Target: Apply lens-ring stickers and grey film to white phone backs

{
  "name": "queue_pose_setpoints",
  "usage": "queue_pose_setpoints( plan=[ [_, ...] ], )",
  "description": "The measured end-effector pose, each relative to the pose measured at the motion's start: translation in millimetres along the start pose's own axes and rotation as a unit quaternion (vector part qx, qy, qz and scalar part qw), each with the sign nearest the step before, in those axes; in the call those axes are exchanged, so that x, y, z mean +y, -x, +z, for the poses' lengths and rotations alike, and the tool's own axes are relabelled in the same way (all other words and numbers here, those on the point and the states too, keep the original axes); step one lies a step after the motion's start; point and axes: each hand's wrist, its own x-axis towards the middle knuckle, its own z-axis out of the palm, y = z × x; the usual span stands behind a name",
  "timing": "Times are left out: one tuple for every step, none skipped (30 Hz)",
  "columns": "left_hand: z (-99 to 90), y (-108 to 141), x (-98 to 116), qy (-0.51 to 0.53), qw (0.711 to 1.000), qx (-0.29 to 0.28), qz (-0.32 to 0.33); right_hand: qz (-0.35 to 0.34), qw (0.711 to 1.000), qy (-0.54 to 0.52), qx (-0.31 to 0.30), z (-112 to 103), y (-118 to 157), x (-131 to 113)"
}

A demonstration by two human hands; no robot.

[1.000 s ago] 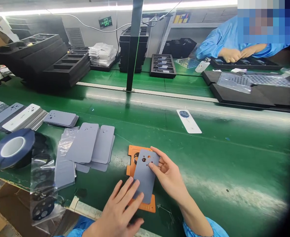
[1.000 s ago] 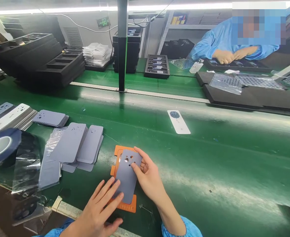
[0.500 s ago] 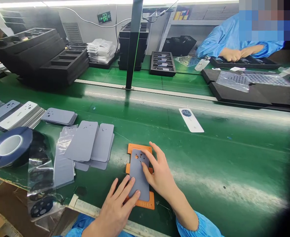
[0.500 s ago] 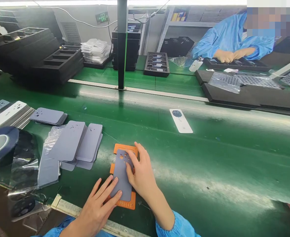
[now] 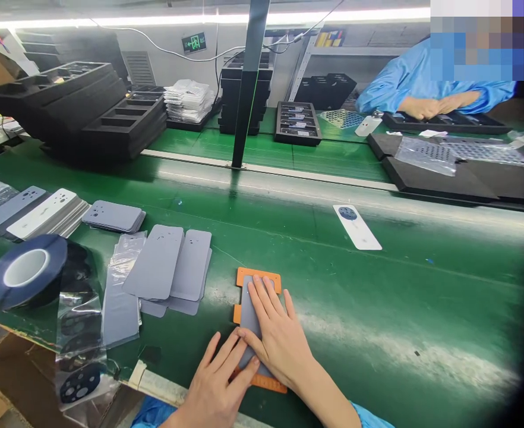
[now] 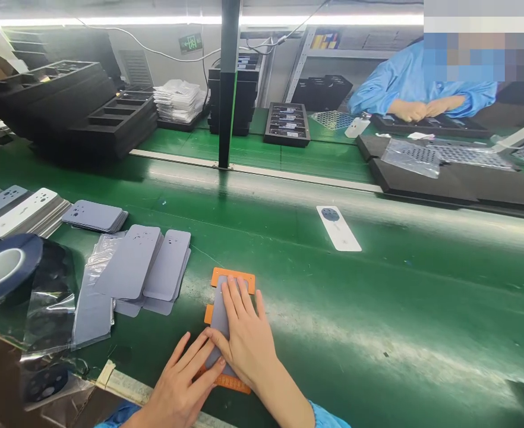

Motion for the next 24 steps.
queue_pose_setpoints(
  plan=[
    [0.9,1,0,0.000,1.000,0.002,-0.003,0.003,1.000,0.003,-0.001,0,0,-1],
    [1.9,1,1,0.001,1.000,0.004,-0.008,0.006,1.000,0.005,-0.002,0,0,-1],
    [2.8,1,2,0.003,1.000,0.007,-0.012,0.008,1.000,0.005,-0.002,-1,-1,0],
    [3.6,1,2,0.007,1.000,0.011,-0.016,0.006,1.000,0.004,-0.001,-1,-1,1],
    [4.3,0,3,0.013,1.000,0.015,-0.020,0.000,1.000,0.000,0.002,-3,-1,3],
    [4.6,0,3,0.022,0.999,0.019,-0.023,-0.008,1.000,-0.008,0.008,-5,-1,5],
    [4.5,-1,4,0.033,0.999,0.025,-0.024,-0.015,1.000,-0.018,0.019,-7,-1,8],
    [3.9,-2,3,0.045,0.998,0.030,-0.024,-0.018,0.999,-0.029,0.040,-10,-2,12],
    [2.9,-4,3,0.058,0.997,0.033,-0.026,-0.011,0.997,-0.039,0.069,-13,-2,16],
    [1.6,-5,3,0.072,0.996,0.035,-0.027,0.006,0.994,-0.045,0.100,-16,-3,19],
    [-0.1,-7,2,0.088,0.995,0.036,-0.029,0.031,0.990,-0.044,0.129,-20,-3,22],
    [-1.8,-8,1,0.107,0.993,0.038,-0.034,0.058,0.986,-0.038,0.149,-23,-4,25],
    [-3.6,-10,0,0.127,0.990,0.041,-0.042,0.083,0.983,-0.028,0.159,-26,-4,26],
    [-5.4,-12,0,0.148,0.987,0.046,-0.053,0.102,0.982,-0.017,0.159,-28,-4,27],
    [-7.1,-15,-1,0.168,0.982,0.054,-0.066,0.113,0.981,-0.008,0.155,-29,-4,27],
    [-8.7,-17,-1,0.187,0.977,0.063,-0.080,0.117,0.982,-0.003,0.151,-30,-4,27],
    [-10.2,-20,-2,0.202,0.972,0.072,-0.097,0.118,0.982,-0.001,0.151,-30,-4,26],
    [-11.6,-23,-2,0.216,0.967,0.079,-0.112,0.120,0.981,0.000,0.151,-30,-4,25],
    [-12.7,-26,-3,0.227,0.962,0.082,-0.129,0.124,0.980,0.001,0.153,-30,-3,25],
    [-13.7,-28,-3,0.237,0.957,0.084,-0.147,0.129,0.979,0.001,0.155,-29,-3,24],
    [-14.3,-30,-4,0.246,0.952,0.085,-0.162,0.133,0.979,-0.004,0.156,-29,-2,24],
    [-14.7,-32,-4,0.255,0.947,0.084,-0.177,0.135,0.978,-0.013,0.157,-30,-2,24],
    [-14.9,-33,-5,0.265,0.942,0.083,-0.189,0.136,0.977,-0.027,0.159,-31,-2,24],
    [-14.9,-34,-6,0.277,0.936,0.084,-0.202,0.138,0.976,-0.044,0.162,-32,-1,24]
  ],
)
